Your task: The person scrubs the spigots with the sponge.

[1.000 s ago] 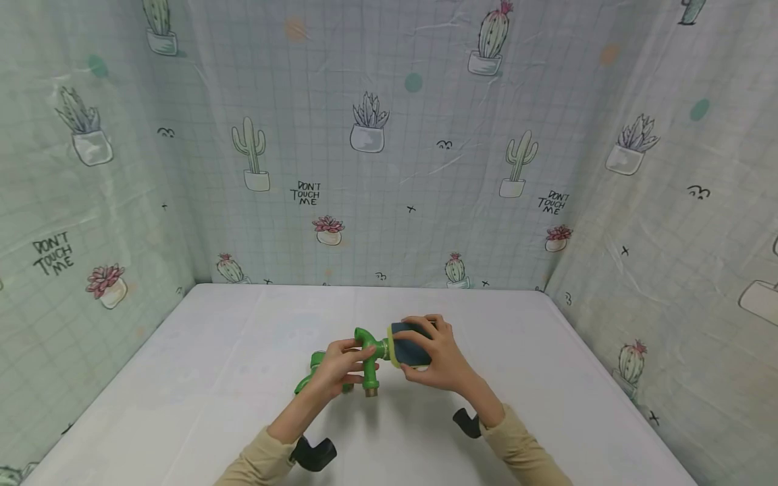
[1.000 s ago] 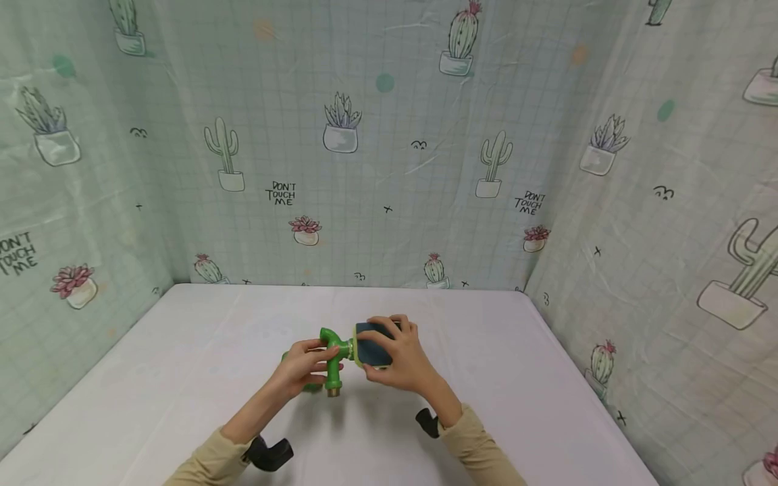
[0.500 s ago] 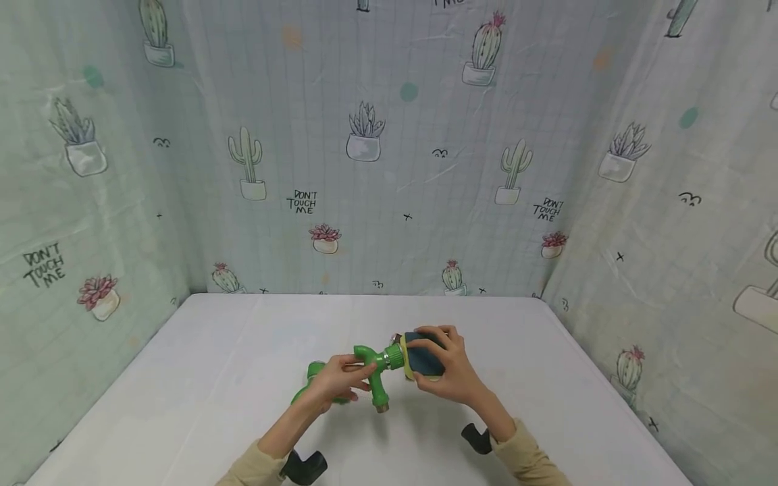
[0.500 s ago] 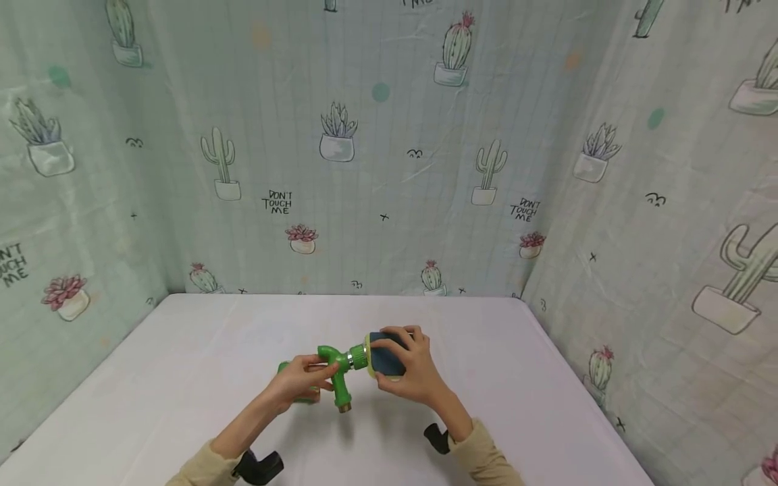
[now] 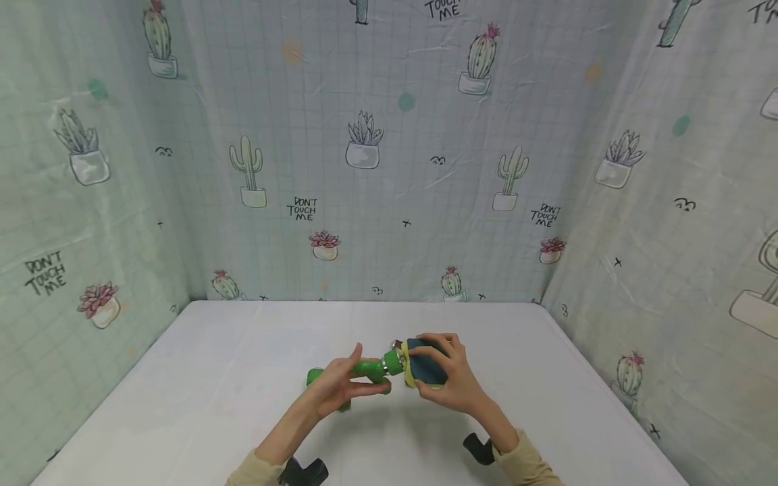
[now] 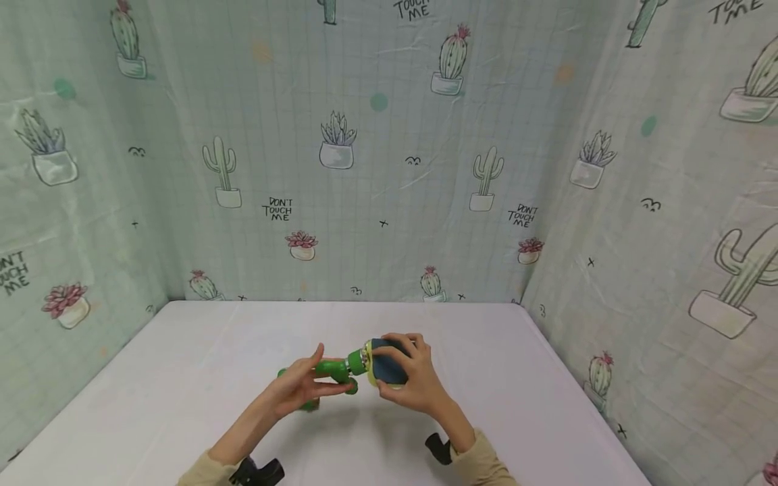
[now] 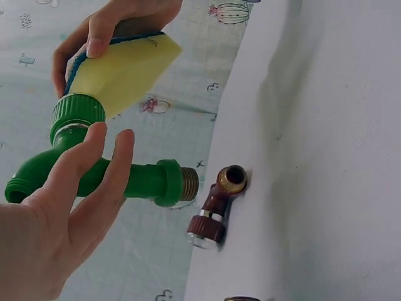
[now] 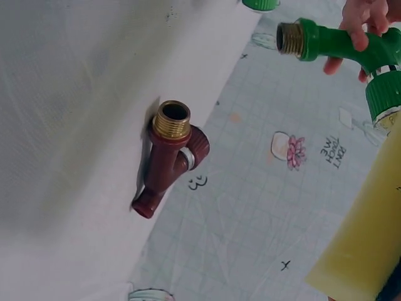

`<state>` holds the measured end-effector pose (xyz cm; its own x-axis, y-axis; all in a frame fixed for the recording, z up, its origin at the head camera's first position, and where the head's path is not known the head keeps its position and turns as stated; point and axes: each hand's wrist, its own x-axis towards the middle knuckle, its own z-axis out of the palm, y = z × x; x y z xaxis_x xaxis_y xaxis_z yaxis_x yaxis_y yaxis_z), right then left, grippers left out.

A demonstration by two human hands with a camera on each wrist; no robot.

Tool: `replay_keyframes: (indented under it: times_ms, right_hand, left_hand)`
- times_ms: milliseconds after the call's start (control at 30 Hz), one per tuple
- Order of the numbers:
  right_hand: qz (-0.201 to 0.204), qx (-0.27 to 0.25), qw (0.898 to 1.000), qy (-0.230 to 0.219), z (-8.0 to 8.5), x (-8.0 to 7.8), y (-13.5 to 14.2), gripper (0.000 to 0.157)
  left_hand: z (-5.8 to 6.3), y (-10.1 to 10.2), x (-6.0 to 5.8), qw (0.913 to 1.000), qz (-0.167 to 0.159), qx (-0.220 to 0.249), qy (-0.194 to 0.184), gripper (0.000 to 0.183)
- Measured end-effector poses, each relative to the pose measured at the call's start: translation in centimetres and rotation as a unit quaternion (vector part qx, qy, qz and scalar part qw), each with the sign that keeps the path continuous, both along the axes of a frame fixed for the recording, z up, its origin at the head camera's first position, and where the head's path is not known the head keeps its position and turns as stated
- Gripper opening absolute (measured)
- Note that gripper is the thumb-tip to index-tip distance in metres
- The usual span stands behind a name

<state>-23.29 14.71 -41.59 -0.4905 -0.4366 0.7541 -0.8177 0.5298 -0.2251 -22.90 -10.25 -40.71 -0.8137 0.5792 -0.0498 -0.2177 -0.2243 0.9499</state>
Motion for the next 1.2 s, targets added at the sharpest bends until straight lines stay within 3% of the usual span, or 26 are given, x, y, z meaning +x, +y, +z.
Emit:
replay_keyframes:
  times_ms: [67,167,267,333,433,700,933,1100,1200]
  right_hand:
    - [-0.002,0.004,1.0,-0.003,0.0,0.2,0.1,0.041]
    - [-0.008,0.016,1.0,-0.007,-0.1,0.4,0.1,0.042]
    - [-0.012,0.028,1.0,-0.008,-0.4,0.4,0.0,0.043]
    - [-0.015,0.032,0.999,-0.005,-0.6,0.5,-0.1,0.043]
    - [-0.016,0.04,0.999,-0.004,-0.8,0.5,-0.1,0.043]
    - [-0.017,0.048,0.999,-0.009,-0.5,0.2,-0.2,0.044]
    - [-0.024,0.04,0.999,0.012,1.0,-0.3,-0.8,0.042]
    - [-0.068,0.08,0.994,-0.023,2.2,-1.1,-1.7,0.04]
    - [-0.08,0.107,0.99,-0.051,2.3,-1.4,-2.2,0.038]
  left_hand:
    - [0.0,0.1,-0.1,0.9999,0.008,0.006,-0.008,0.067]
    - [-0.2,0.4,-0.2,0.9986,0.053,-0.003,-0.003,0.053]
    - [-0.6,0.5,-0.2,0.993,0.105,-0.051,0.017,0.044]
    - [-0.7,0.5,-0.1,0.989,0.124,-0.077,0.025,0.044]
    - [-0.7,0.3,0.0,0.9865,0.13,-0.095,0.029,0.047]
    - [-0.5,0.2,0.2,0.9893,0.132,-0.058,0.02,0.049]
    - [-0.1,0.5,0.5,0.9784,0.162,-0.113,0.061,0.047]
    - [0.0,0.7,0.3,0.9755,0.159,-0.12,0.093,0.046]
    - [0.0,1.0,0.3,0.9711,0.177,-0.125,0.1,0.042]
